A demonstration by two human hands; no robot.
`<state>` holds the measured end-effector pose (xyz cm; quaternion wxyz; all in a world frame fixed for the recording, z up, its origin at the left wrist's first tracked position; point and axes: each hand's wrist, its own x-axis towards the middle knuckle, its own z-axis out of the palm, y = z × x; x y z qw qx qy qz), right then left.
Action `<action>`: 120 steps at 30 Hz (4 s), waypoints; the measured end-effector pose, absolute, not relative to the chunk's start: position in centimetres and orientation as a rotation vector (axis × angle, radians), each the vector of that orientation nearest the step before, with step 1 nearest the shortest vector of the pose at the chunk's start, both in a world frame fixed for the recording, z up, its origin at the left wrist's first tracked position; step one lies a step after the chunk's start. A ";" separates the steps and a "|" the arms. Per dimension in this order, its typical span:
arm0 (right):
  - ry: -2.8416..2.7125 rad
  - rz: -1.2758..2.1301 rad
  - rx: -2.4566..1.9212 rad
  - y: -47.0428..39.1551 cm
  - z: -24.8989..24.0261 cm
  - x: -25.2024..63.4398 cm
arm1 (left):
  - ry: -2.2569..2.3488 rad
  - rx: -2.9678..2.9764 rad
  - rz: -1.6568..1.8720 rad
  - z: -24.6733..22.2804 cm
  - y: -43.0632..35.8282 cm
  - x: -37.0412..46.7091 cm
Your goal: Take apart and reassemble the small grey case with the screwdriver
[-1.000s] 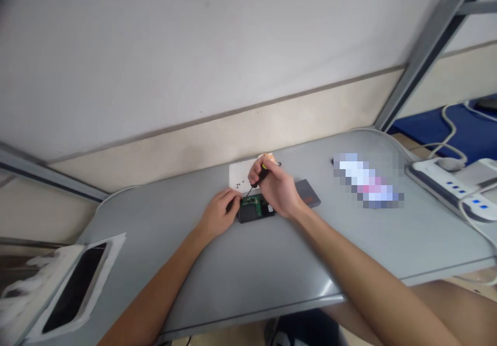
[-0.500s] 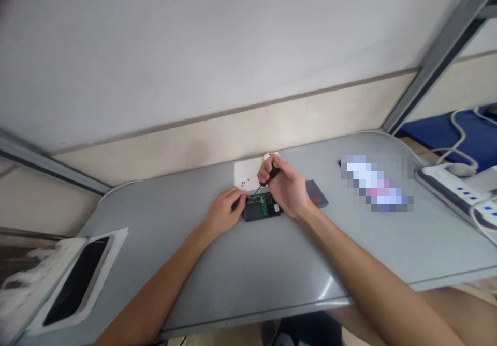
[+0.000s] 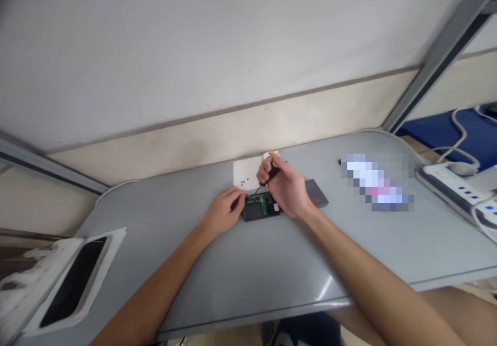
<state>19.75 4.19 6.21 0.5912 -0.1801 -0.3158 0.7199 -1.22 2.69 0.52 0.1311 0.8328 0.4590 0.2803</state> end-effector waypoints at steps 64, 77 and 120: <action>-0.763 1.630 -0.449 4.2 6.0 19.3 | 1.351 2.442 0.786 0.6 2.7 -1.3; -0.667 1.669 -0.364 4.3 6.0 19.2 | 1.332 2.450 0.809 0.7 2.6 -1.3; -0.623 1.675 -0.322 4.7 5.7 19.4 | 1.349 2.469 0.777 0.6 2.6 -1.4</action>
